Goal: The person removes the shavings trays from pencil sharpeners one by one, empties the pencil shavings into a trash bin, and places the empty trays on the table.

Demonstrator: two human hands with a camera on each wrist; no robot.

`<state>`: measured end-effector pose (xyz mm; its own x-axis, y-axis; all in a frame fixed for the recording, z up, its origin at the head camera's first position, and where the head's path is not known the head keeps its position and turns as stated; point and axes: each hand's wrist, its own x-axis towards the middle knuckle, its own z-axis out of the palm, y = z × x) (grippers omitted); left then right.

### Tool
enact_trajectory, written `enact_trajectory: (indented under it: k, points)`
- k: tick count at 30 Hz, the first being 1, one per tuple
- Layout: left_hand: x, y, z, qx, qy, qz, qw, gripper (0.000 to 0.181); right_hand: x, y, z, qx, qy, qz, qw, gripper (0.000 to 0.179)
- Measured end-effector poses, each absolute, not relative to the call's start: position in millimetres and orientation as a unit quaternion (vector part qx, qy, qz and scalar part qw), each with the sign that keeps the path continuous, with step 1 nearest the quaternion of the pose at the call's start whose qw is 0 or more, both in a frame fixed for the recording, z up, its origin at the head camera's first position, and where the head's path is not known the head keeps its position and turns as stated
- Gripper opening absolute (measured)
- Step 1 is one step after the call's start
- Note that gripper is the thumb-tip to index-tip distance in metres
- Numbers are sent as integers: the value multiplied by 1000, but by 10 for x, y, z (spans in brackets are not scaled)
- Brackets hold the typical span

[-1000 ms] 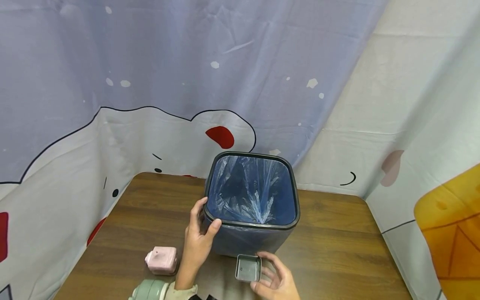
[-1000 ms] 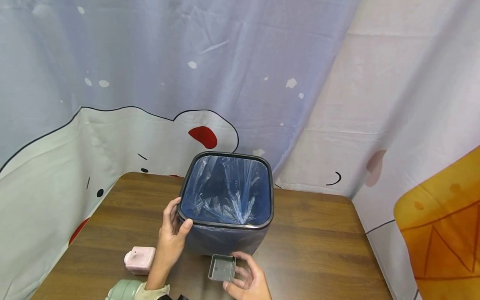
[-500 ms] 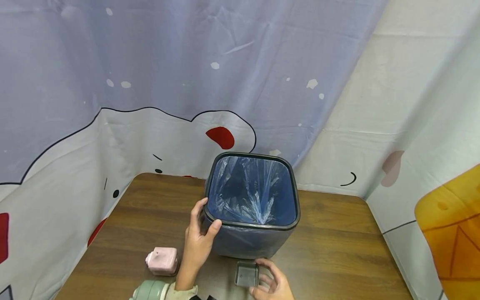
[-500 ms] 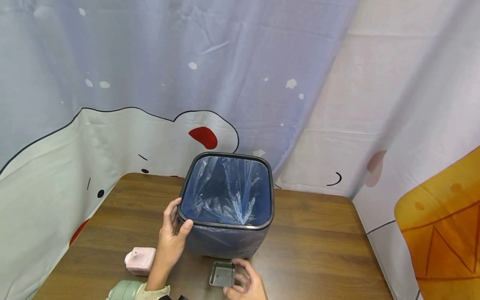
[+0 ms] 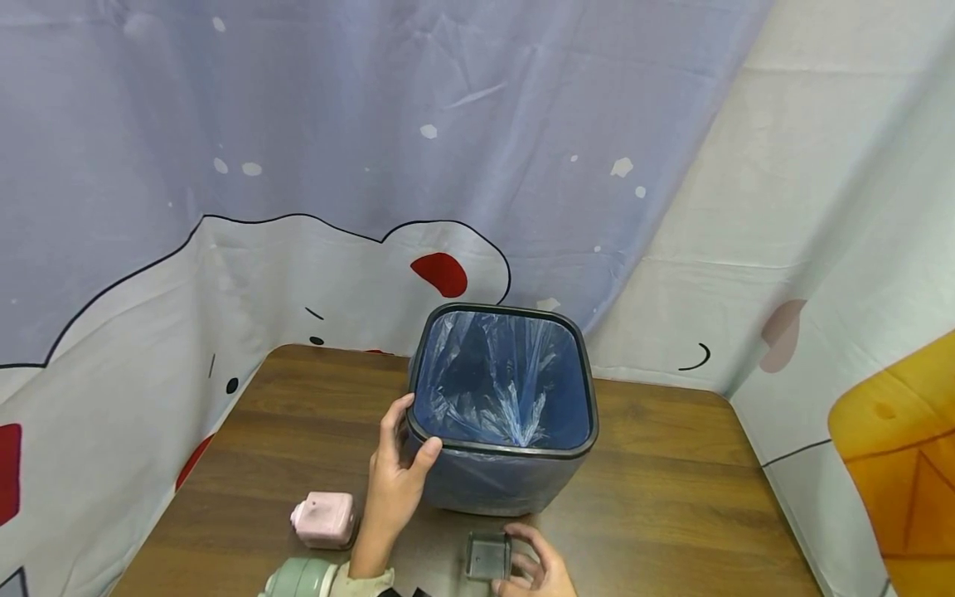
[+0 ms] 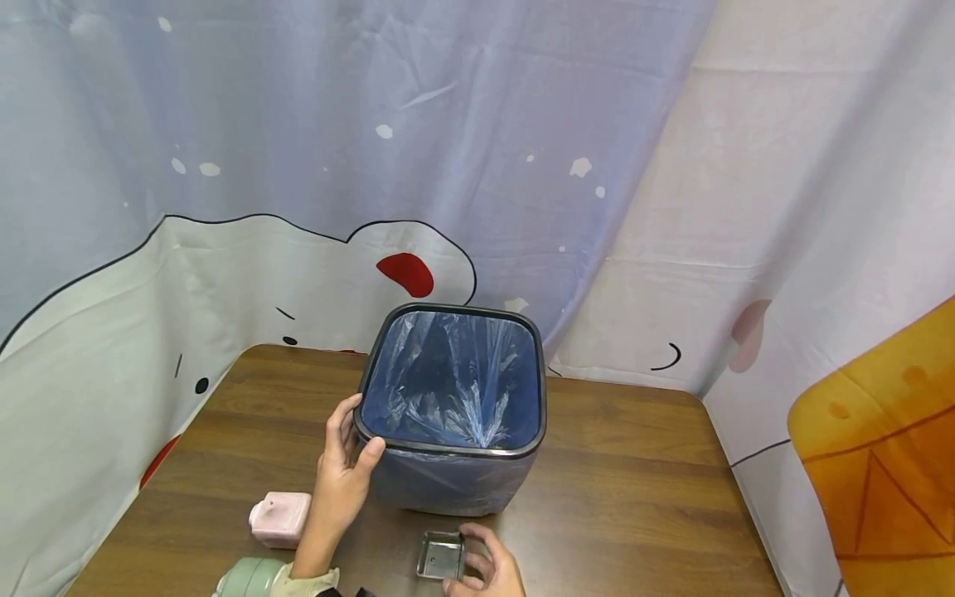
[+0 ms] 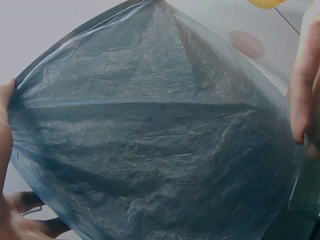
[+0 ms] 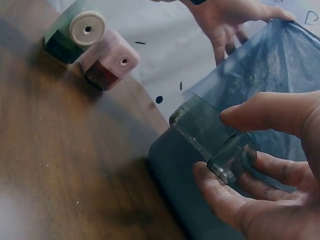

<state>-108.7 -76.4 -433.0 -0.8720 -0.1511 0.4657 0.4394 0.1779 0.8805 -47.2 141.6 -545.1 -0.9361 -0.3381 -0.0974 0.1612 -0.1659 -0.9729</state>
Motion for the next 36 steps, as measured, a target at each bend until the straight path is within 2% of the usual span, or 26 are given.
enact_trajectory:
  k: [6, 12, 20, 26, 36]
  points:
    - [-1087, -766, -4333, -97, -731, -634, 231, 60, -483, 1411, -5507, -78, 625, -758, 171, 62]
    - [-1083, -767, -4337, -96, -731, -635, 233, 60, -484, 1411, -5560, -86, 624, -757, 177, 73]
    - [-1076, -766, -4328, -90, -734, -635, 222, 60, -481, 1393, -5573, -60, 664, -724, 175, 70]
    - [-1082, -765, -4333, -93, -738, -628, 230, 60, -461, 1381, -5571, -52, 659, -728, 184, 74]
    - [-1082, -767, -4329, -92, -738, -628, 230, 60, -405, 1421, -5629, -107, 708, -687, 126, 68]
